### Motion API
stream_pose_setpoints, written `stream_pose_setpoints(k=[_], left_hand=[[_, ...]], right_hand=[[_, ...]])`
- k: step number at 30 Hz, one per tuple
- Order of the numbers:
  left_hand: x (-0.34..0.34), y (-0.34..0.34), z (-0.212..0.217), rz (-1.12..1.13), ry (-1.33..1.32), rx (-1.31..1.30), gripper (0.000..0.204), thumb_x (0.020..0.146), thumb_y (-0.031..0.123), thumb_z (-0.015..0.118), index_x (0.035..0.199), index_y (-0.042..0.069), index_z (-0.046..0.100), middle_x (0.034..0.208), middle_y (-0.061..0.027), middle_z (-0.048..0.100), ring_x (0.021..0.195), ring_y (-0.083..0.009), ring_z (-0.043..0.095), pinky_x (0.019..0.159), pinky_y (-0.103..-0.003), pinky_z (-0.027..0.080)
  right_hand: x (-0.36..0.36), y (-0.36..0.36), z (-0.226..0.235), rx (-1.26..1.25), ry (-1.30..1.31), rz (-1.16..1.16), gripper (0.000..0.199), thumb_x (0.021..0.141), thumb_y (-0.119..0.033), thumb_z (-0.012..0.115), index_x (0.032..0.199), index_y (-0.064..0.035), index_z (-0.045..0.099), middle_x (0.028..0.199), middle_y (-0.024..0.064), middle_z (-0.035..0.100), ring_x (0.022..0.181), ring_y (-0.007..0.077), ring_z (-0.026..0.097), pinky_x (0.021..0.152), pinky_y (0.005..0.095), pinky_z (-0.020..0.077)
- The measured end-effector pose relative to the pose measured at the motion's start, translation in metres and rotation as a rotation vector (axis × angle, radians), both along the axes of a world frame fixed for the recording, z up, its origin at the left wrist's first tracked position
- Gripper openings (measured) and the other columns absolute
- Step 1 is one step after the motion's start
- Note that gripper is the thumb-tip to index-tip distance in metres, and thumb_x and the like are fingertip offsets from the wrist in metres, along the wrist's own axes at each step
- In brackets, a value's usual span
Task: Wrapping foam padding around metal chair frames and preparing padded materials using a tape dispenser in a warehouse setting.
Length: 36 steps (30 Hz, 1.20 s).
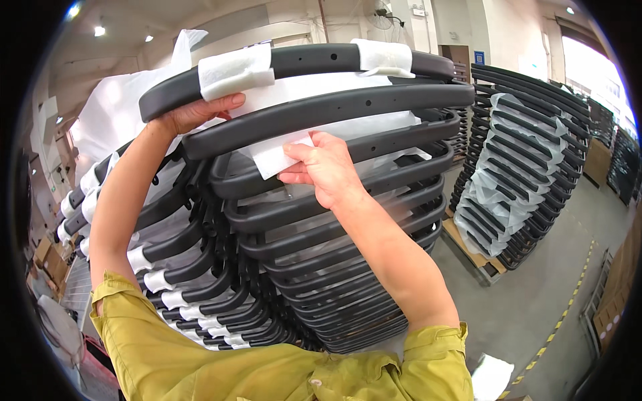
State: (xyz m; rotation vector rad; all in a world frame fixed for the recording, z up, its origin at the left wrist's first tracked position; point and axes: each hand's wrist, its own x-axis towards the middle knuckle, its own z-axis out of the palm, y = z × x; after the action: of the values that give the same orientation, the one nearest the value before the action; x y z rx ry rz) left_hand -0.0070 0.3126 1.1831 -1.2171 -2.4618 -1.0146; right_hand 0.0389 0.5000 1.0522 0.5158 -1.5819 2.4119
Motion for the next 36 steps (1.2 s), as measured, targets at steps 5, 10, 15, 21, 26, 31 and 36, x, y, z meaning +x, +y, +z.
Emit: stream_pose_setpoints(k=[5,10,15,21,26,31,36], left_hand=[[0.009,0.0,-0.007,0.158,0.314,-0.308,0.056,0.075,0.051,0.055,0.116,0.014,0.05,0.113,-0.0076,0.053,0.104,-0.0227,0.047,0.09,-0.032,0.036],[0.007,0.001,-0.012,0.256,0.438,-0.375,0.05,0.081,0.049,0.046,0.119,0.015,0.048,0.116,-0.0062,0.052,0.107,-0.0247,0.047,0.09,-0.031,0.035],[0.012,0.004,-0.017,0.221,0.419,-0.377,0.048,0.081,0.043,0.05,0.116,0.011,0.049,0.112,-0.0086,0.054,0.101,-0.0229,0.05,0.086,-0.03,0.037],[0.003,0.002,0.003,-0.119,0.375,-0.267,0.062,0.073,0.046,0.061,0.117,0.005,0.047,0.106,-0.0108,0.054,0.098,-0.022,0.049,0.085,-0.031,0.038],[0.007,0.011,0.002,-0.234,0.247,-0.301,0.061,0.074,0.046,0.061,0.117,0.005,0.047,0.103,-0.0066,0.055,0.089,-0.0163,0.052,0.082,-0.029,0.04],[-0.007,0.002,-0.001,-0.248,0.212,-0.263,0.057,0.073,0.047,0.061,0.109,0.004,0.053,0.1,-0.0063,0.057,0.09,-0.0162,0.052,0.083,-0.029,0.04],[-0.019,-0.014,-0.002,-0.308,0.256,-0.134,0.06,0.072,0.05,0.06,0.112,0.005,0.051,0.104,-0.0063,0.056,0.097,-0.018,0.05,0.086,-0.029,0.038]], right_hand=[[0.007,-0.01,-0.019,-0.051,-0.031,0.027,0.022,0.079,-0.012,0.058,0.094,0.0019,0.053,0.084,0.0135,0.061,0.069,0.0197,0.062,0.061,0.027,0.0515],[0.005,-0.016,-0.023,-0.051,0.011,0.0,0.023,0.079,-0.014,0.058,0.093,0.003,0.053,0.083,0.0137,0.061,0.07,0.0182,0.062,0.061,0.025,0.0509],[0.005,-0.008,-0.023,-0.029,0.002,-0.016,0.022,0.077,-0.015,0.06,0.091,0.0021,0.055,0.082,0.0117,0.061,0.069,0.0166,0.061,0.06,0.0248,0.0506],[0.007,-0.007,-0.025,-0.064,0.019,-0.041,0.018,0.077,-0.01,0.057,0.088,0.0043,0.055,0.079,0.0116,0.06,0.066,0.016,0.06,0.055,0.0258,0.0492],[0.017,0.008,-0.041,0.058,0.052,-0.066,0.022,0.075,-0.011,0.059,0.089,0.0052,0.054,0.078,0.0101,0.06,0.063,0.0141,0.058,0.053,0.0239,0.0487],[0.025,0.025,-0.03,0.056,0.099,-0.12,0.033,0.073,-0.01,0.059,0.101,0.005,0.052,0.084,0.0104,0.06,0.062,0.0139,0.059,0.053,0.0232,0.0489],[0.026,0.026,0.007,0.05,0.156,-0.115,0.034,0.074,-0.012,0.06,0.103,0.0044,0.051,0.083,0.0096,0.06,0.063,0.0141,0.059,0.055,0.0247,0.0503]])
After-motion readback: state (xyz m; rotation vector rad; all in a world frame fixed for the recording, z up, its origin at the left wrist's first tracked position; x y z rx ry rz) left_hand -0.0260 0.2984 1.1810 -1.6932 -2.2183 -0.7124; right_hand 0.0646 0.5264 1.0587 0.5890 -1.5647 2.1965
